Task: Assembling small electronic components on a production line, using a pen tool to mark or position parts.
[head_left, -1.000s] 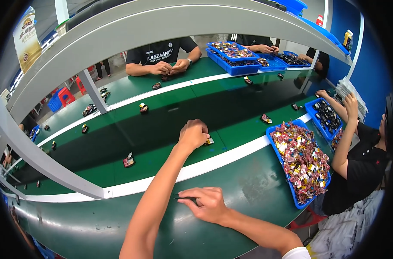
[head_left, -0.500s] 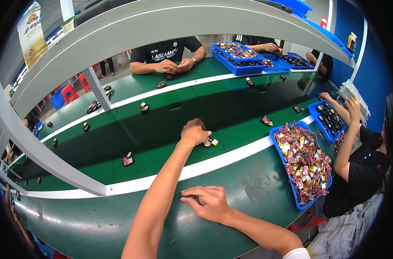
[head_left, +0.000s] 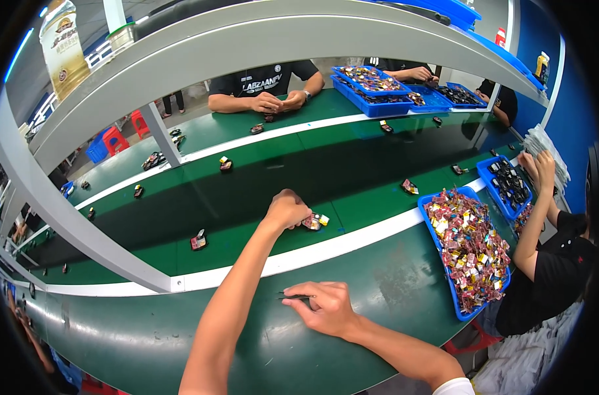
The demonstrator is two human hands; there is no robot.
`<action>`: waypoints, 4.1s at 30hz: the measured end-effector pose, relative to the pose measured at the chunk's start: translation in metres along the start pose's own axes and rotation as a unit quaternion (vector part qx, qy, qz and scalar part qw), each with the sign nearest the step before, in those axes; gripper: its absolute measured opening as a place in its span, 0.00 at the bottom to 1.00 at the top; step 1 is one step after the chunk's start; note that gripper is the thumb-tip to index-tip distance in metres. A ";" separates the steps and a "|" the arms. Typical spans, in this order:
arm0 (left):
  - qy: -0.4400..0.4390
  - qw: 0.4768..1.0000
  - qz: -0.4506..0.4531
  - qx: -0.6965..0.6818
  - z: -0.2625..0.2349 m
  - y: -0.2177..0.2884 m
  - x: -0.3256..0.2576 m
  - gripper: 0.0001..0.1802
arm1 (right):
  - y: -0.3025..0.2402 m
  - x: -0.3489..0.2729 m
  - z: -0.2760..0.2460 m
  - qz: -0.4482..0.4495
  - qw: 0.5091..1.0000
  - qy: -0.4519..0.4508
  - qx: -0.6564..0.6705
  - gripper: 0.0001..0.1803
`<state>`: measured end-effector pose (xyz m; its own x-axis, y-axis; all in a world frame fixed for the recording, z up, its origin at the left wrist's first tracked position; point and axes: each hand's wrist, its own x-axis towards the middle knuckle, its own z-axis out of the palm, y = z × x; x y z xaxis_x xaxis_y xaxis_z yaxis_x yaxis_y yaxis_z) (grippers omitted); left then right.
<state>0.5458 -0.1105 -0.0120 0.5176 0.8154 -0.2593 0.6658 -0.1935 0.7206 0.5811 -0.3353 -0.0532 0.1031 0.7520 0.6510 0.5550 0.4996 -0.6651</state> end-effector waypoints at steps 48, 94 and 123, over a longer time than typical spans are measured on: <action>0.088 0.898 0.103 -0.419 0.031 -0.099 -0.196 0.13 | -0.002 -0.002 -0.003 0.347 0.883 0.023 0.315 0.09; -0.023 0.874 0.145 -0.463 0.021 -0.108 -0.193 0.16 | -0.003 -0.010 0.003 0.218 0.958 0.056 0.180 0.07; -0.014 0.873 0.132 -0.469 0.020 -0.110 -0.192 0.14 | -0.005 -0.007 0.003 0.143 0.984 0.045 0.101 0.07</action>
<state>0.3839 -0.2569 -0.0546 0.6079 0.7939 -0.0115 -0.2040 0.1701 0.9641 0.5753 -0.3420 -0.0554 0.3095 0.8375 0.4503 0.3187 0.3548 -0.8789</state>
